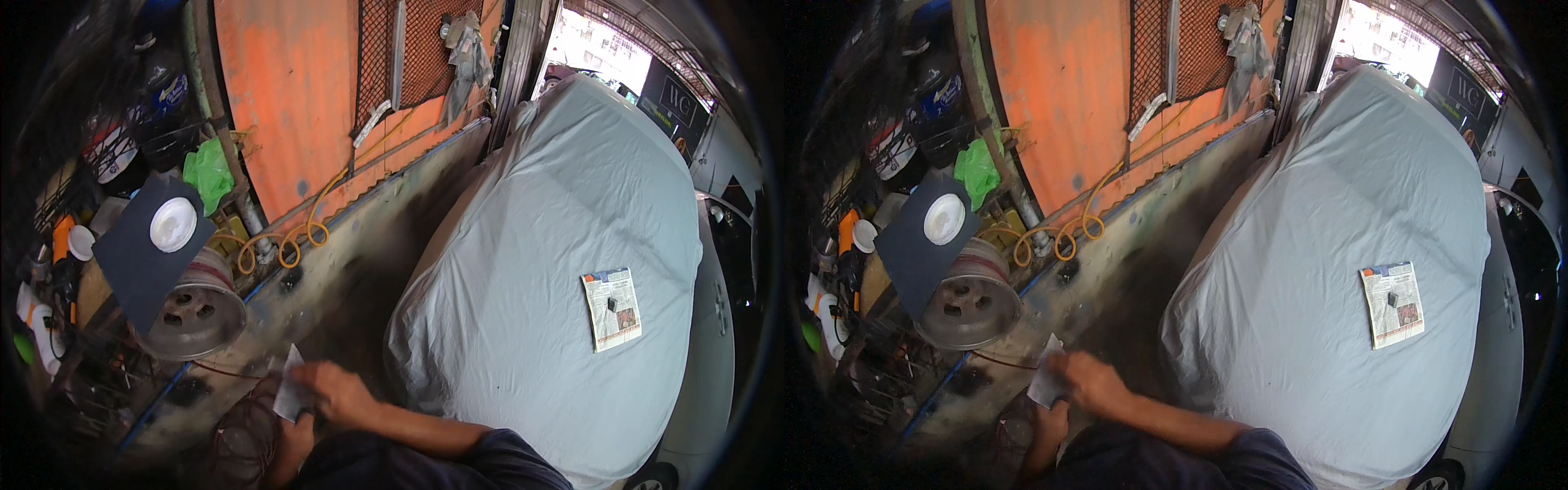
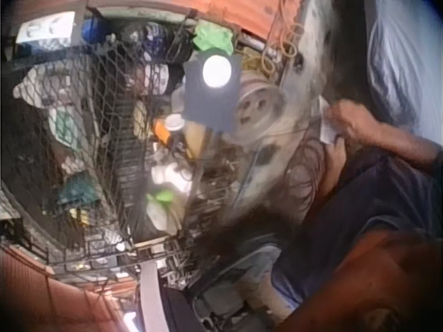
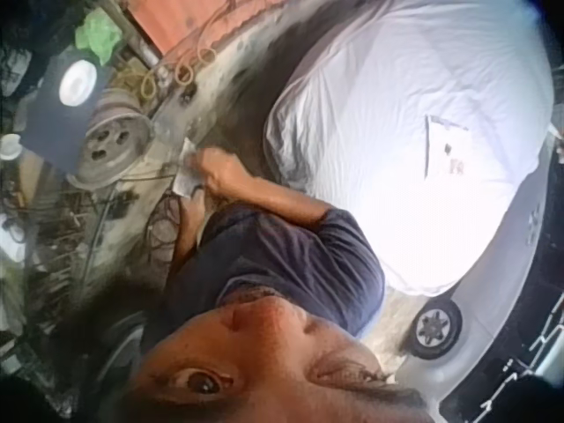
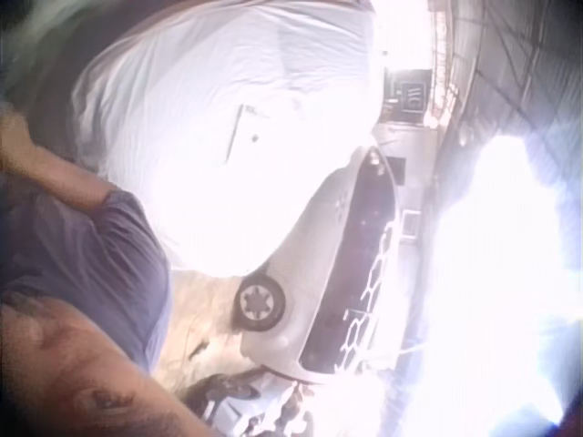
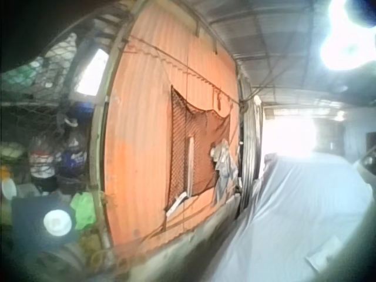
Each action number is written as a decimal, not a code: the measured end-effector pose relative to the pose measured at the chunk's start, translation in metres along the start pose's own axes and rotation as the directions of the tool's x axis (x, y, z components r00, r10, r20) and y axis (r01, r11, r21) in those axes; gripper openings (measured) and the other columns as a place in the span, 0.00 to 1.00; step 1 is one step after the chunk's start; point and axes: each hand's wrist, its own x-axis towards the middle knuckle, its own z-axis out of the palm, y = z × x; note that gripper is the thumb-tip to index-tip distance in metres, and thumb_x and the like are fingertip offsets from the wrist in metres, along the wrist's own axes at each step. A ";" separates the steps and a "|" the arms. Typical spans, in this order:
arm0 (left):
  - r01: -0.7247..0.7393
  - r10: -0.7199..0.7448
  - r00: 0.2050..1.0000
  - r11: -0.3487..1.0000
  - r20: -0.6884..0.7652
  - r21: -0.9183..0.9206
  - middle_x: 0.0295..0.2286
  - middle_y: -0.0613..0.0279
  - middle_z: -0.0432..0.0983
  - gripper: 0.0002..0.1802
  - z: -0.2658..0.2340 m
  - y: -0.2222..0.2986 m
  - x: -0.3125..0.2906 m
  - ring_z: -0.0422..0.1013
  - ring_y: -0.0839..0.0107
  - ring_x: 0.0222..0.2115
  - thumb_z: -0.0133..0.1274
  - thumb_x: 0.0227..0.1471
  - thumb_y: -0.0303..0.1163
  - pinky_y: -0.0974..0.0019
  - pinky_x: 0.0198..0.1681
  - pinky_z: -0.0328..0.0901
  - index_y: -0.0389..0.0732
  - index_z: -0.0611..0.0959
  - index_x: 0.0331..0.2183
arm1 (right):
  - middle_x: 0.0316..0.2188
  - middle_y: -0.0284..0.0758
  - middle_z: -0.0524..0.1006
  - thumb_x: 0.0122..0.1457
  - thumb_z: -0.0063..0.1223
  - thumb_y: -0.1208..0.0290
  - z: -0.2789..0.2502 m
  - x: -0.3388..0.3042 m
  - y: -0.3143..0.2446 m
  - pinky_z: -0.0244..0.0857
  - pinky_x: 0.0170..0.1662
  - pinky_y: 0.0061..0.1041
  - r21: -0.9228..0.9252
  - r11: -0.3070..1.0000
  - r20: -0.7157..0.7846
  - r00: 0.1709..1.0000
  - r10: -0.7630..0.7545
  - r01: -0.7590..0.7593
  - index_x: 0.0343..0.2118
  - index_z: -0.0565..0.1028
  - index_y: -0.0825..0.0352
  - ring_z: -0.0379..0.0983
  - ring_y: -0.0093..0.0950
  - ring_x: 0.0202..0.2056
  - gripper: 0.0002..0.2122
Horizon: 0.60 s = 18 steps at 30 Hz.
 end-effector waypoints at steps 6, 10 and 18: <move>0.278 -0.213 0.960 0.630 0.182 -0.725 0.53 0.50 0.70 0.30 -0.041 0.043 0.018 0.69 0.52 0.54 0.51 0.58 0.31 0.41 0.50 0.70 0.35 0.65 0.59 | 0.48 0.40 0.75 0.67 0.48 0.60 0.026 0.020 0.043 0.58 0.58 0.28 0.594 0.683 -0.110 0.798 0.593 -0.426 0.54 0.70 0.73 0.68 0.28 0.53 0.21; 0.558 -0.396 0.816 0.353 0.421 -0.751 0.52 0.56 0.72 0.28 -0.110 -0.002 0.048 0.73 0.53 0.50 0.44 0.64 0.49 0.44 0.34 0.76 0.44 0.68 0.59 | 0.52 0.45 0.72 0.68 0.44 0.61 0.045 0.011 0.006 0.58 0.59 0.33 0.502 0.842 -0.327 0.857 0.397 -0.198 0.53 0.71 0.75 0.67 0.36 0.55 0.21; 0.718 -0.525 0.653 0.200 0.546 -0.667 0.47 0.58 0.76 0.22 -0.160 -0.038 0.069 0.76 0.56 0.44 0.51 0.59 0.41 0.52 0.27 0.76 0.43 0.75 0.52 | 0.52 0.50 0.71 0.68 0.41 0.55 0.088 0.000 -0.028 0.62 0.56 0.38 0.235 0.972 -0.311 0.945 0.098 -0.024 0.54 0.69 0.76 0.68 0.44 0.55 0.25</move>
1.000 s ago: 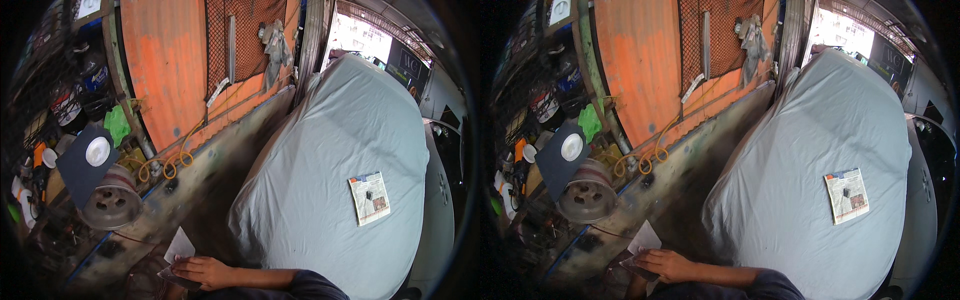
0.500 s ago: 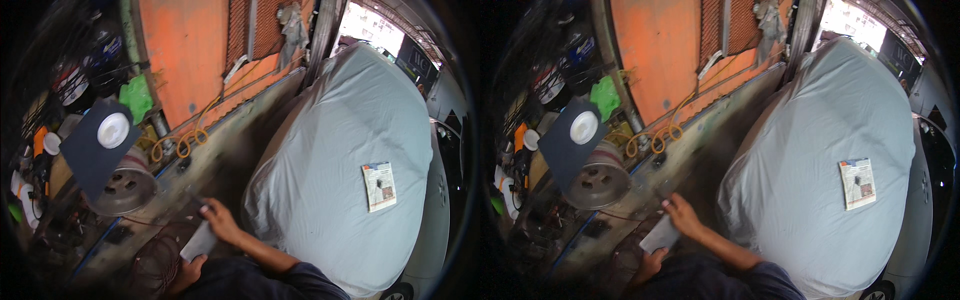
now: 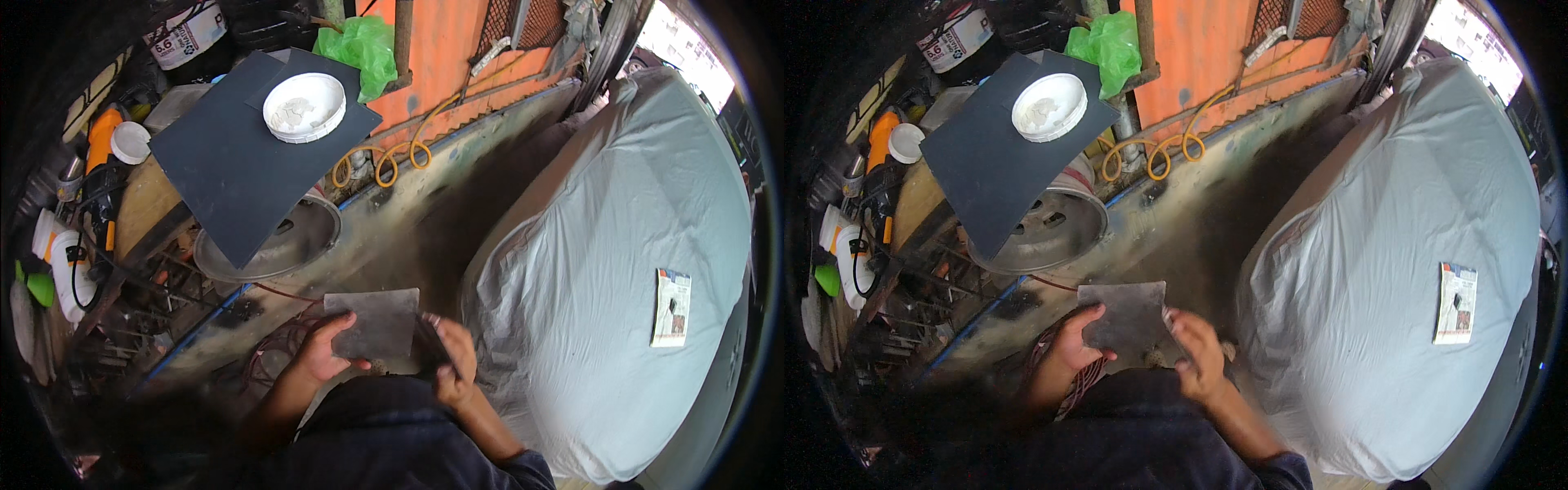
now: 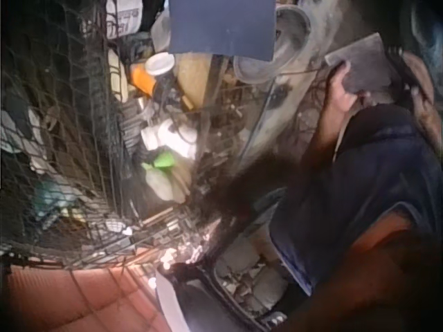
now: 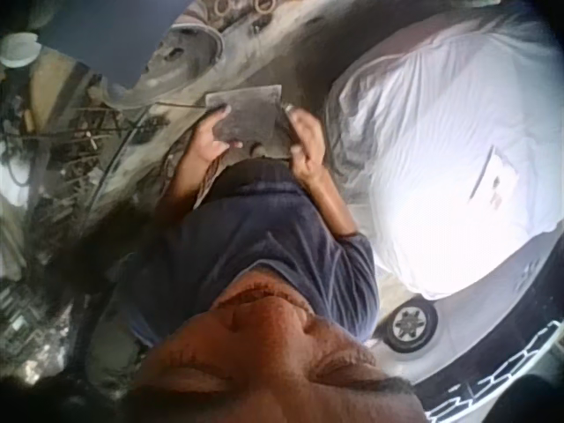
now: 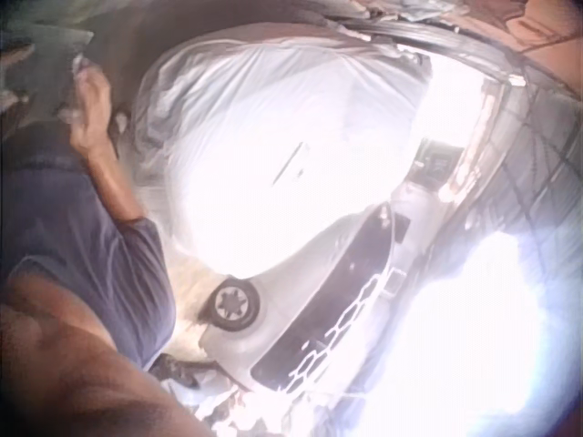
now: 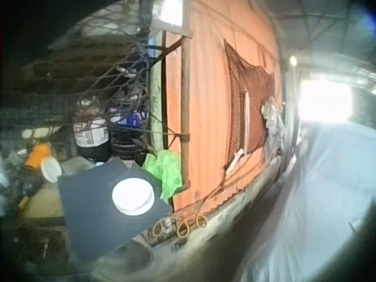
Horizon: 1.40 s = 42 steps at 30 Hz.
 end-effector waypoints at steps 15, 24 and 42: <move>-0.532 0.250 0.614 -0.569 0.749 0.627 0.54 0.57 0.73 0.36 0.012 0.035 -0.034 0.73 0.65 0.52 0.54 0.46 0.20 0.62 0.45 0.75 0.46 0.72 0.59 | 0.44 0.43 0.76 0.54 0.55 0.79 -0.001 0.058 -0.055 0.73 0.45 0.36 -0.622 0.778 0.482 0.825 0.294 0.086 0.50 0.75 0.66 0.75 0.44 0.43 0.18; -0.481 0.342 0.801 -0.124 0.492 0.868 0.44 0.48 0.78 0.21 0.003 0.020 -0.058 0.76 0.53 0.43 0.50 0.60 0.29 0.57 0.42 0.71 0.39 0.75 0.55 | 0.37 0.36 0.79 0.62 0.57 0.68 -0.011 0.051 0.008 0.69 0.44 0.30 -0.066 0.757 -0.019 0.759 0.651 -0.650 0.51 0.71 0.70 0.76 0.30 0.41 0.17; -0.555 0.658 0.634 0.022 0.405 0.832 0.32 0.43 0.80 0.12 0.035 0.002 -0.006 0.77 0.46 0.36 0.52 0.60 0.32 0.54 0.38 0.70 0.33 0.82 0.40 | 0.53 0.44 0.72 0.63 0.57 0.60 0.037 -0.019 0.035 0.58 0.59 0.25 0.146 0.616 0.096 0.631 0.770 -0.774 0.63 0.58 0.78 0.67 0.27 0.54 0.33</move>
